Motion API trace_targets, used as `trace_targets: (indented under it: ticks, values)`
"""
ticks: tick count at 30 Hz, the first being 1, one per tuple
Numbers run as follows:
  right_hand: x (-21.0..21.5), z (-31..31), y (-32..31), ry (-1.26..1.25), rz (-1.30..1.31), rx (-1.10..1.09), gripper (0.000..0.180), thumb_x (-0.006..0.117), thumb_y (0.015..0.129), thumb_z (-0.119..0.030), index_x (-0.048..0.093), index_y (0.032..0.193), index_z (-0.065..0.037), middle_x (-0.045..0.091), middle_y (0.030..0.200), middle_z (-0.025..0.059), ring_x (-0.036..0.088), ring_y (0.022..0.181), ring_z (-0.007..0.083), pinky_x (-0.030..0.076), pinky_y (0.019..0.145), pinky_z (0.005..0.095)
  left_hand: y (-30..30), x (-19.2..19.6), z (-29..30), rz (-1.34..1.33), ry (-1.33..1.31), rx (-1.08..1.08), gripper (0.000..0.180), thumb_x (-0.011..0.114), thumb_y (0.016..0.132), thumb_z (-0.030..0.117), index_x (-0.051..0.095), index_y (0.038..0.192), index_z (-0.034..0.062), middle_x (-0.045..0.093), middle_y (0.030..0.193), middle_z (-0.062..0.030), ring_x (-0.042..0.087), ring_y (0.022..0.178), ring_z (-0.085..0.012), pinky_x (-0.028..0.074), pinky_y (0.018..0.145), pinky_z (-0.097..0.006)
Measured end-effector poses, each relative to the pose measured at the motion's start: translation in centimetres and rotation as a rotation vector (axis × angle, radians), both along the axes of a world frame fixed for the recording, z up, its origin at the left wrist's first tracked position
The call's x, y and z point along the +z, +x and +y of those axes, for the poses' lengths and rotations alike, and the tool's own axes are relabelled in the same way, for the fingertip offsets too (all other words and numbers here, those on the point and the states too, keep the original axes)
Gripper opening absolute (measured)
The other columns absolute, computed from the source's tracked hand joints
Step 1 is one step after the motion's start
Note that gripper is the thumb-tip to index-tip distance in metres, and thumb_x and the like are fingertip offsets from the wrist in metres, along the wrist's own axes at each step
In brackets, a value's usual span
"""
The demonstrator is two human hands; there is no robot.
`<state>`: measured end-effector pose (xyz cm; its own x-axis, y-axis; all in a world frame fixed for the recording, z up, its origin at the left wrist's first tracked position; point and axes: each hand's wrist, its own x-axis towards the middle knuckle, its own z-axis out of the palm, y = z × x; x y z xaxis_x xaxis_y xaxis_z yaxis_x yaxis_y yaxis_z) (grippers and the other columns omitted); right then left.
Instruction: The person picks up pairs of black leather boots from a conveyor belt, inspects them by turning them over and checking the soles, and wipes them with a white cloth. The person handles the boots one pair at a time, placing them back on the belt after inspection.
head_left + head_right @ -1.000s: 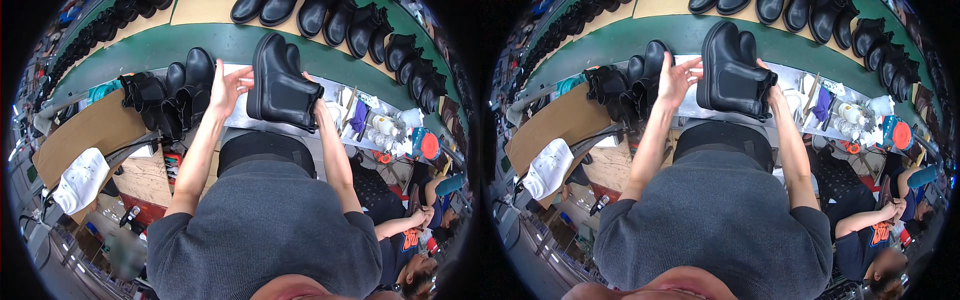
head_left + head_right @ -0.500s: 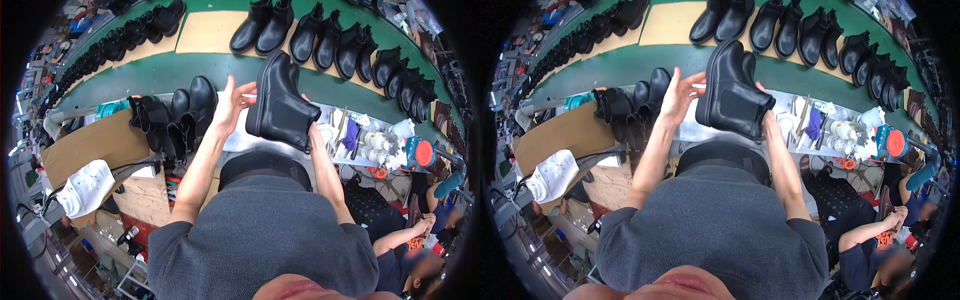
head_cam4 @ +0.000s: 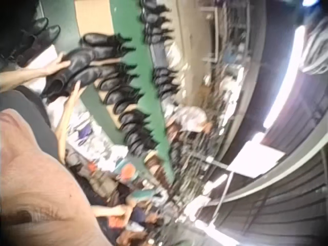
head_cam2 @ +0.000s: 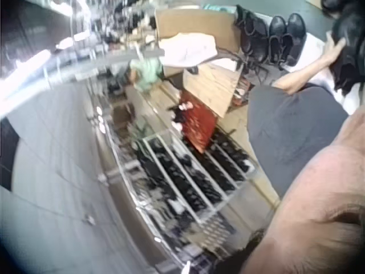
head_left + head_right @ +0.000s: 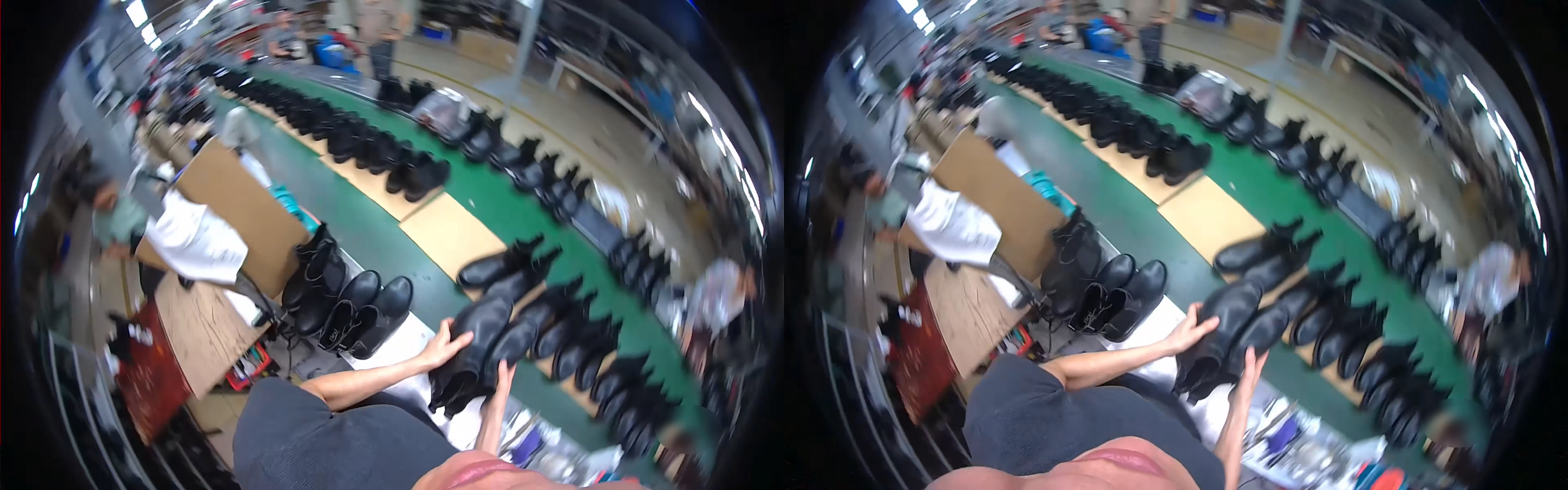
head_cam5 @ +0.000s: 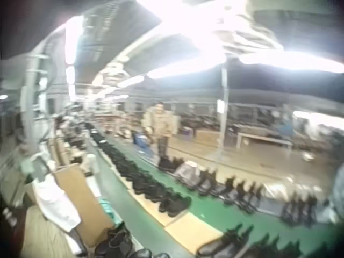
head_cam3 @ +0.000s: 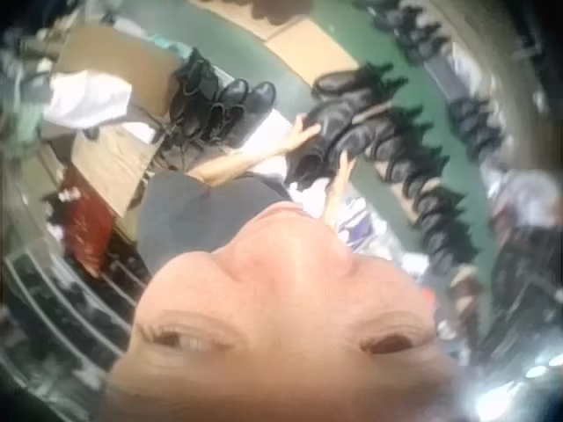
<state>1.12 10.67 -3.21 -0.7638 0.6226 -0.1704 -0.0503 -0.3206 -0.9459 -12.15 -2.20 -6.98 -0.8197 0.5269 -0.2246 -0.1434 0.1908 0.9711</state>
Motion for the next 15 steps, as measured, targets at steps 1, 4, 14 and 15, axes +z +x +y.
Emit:
trace_targets:
  ticks: [1,4,14,15]
  values:
    - [-0.2,-0.3,0.1,-0.045,-0.022,0.009,0.075,0.055,0.09,-0.035,0.017,0.146,-0.004,0.024,0.148,0.0122,0.029,0.134,0.025,0.024,0.109,0.0363,0.1,0.0,-0.3,-0.036,-0.058,0.01,0.093,0.052,0.082,0.064,0.023,0.133,-0.0077,0.039,0.133,-0.03,0.039,0.127,-0.0359,0.032,0.104,-0.038]
    - [-5.4,0.7,0.6,-0.201,-0.196,0.062,0.075,0.059,0.083,-0.051,0.035,0.138,-0.006,0.047,0.132,0.012,0.049,0.117,0.0253,0.037,0.097,0.0399,0.5,2.0,-1.5,-0.131,-0.31,0.004,0.098,0.048,0.078,0.072,0.029,0.128,-0.0105,0.048,0.122,-0.0308,0.049,0.117,-0.038,0.038,0.099,-0.04]
    - [-7.0,-2.2,1.8,-0.282,-0.732,0.199,0.069,0.049,0.082,-0.064,0.05,0.125,-0.009,0.06,0.115,0.0087,0.055,0.105,0.0251,0.043,0.086,0.0441,6.4,-5.1,-6.3,-0.852,-0.19,-0.087,0.086,0.025,0.087,0.071,0.016,0.146,0.0092,0.021,0.149,-0.0183,0.027,0.135,-0.0293,0.032,0.106,-0.04]
    - [-7.3,-2.1,1.7,-0.266,-0.729,0.199,0.069,0.049,0.082,-0.063,0.05,0.125,-0.009,0.06,0.115,0.0087,0.055,0.105,0.025,0.043,0.086,0.044,5.4,-4.0,-7.3,-0.909,-0.027,-0.285,0.089,0.025,0.086,0.072,0.014,0.146,0.0076,0.022,0.149,-0.017,0.024,0.137,-0.0286,0.028,0.107,-0.042]
